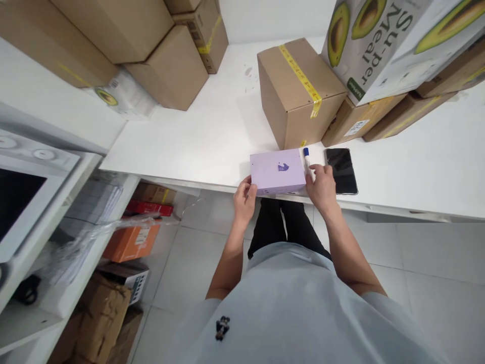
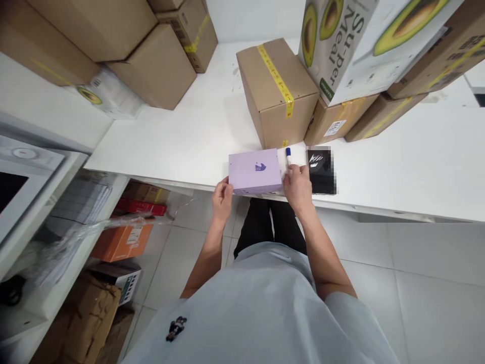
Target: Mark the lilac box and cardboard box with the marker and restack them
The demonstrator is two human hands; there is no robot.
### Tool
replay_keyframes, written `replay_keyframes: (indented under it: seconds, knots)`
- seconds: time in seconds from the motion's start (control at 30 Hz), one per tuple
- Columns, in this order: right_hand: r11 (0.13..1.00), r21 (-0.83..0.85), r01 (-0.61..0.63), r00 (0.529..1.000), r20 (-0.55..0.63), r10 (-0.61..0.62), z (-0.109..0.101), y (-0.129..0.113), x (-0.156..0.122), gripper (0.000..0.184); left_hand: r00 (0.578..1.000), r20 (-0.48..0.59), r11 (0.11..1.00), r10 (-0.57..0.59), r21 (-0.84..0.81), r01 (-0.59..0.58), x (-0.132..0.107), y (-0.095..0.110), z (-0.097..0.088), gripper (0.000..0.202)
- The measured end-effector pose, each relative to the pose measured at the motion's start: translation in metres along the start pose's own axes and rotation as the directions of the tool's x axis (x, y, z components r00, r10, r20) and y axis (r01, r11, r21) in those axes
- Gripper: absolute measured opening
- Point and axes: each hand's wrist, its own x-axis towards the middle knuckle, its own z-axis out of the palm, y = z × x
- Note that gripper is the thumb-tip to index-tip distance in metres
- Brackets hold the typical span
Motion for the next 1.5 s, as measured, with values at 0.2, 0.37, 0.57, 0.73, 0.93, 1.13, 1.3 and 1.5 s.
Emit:
replay_keyframes:
  seconds: [0.2,0.37,0.57,0.73,0.93,1.13,1.3,1.5]
  knots:
    - [0.932,-0.289,-0.217,0.951,0.155,0.269,-0.01,-0.013,0.024,0.037,0.996,-0.087,1.0,0.001,-0.018,-0.003,-0.004,-0.003,0.012,0.046]
    - [0.986,0.054,-0.157,0.983,-0.091,0.162,-0.014,0.002,0.023,0.02,0.983,-0.08,0.981,0.166,0.115,-0.157,-0.003,-0.004,0.015,0.052]
    - [0.625,0.762,0.17,0.948,-0.299,0.106,-0.021,-0.013,0.003,0.037,0.972,0.03,0.939,0.233,0.255,-0.233,-0.005,-0.004,0.021,0.051]
    - [0.51,0.818,0.267,0.959,-0.277,-0.057,-0.011,-0.036,-0.008,0.034,0.977,0.003,0.931,0.215,0.303,-0.205,-0.008,-0.003,0.029,0.052]
    - [0.667,0.64,0.381,0.924,-0.239,-0.299,-0.005,-0.037,-0.009,0.037,0.972,-0.022,0.924,0.233,0.317,-0.214,-0.008,-0.004,0.03,0.052]
    - [0.734,0.52,0.437,0.898,-0.212,-0.385,-0.009,-0.038,-0.008,0.04,0.971,-0.033,0.921,0.238,0.325,-0.215,-0.009,-0.003,0.032,0.052]
    - [0.743,0.464,0.483,0.875,-0.221,-0.431,-0.01,-0.04,-0.007,0.04,0.969,-0.022,0.917,0.248,0.329,-0.227,-0.008,-0.002,0.032,0.052]
    - [0.748,0.458,0.48,0.876,-0.207,-0.436,-0.011,-0.039,-0.007,0.041,0.966,-0.029,0.913,0.257,0.334,-0.233,-0.008,-0.001,0.03,0.052]
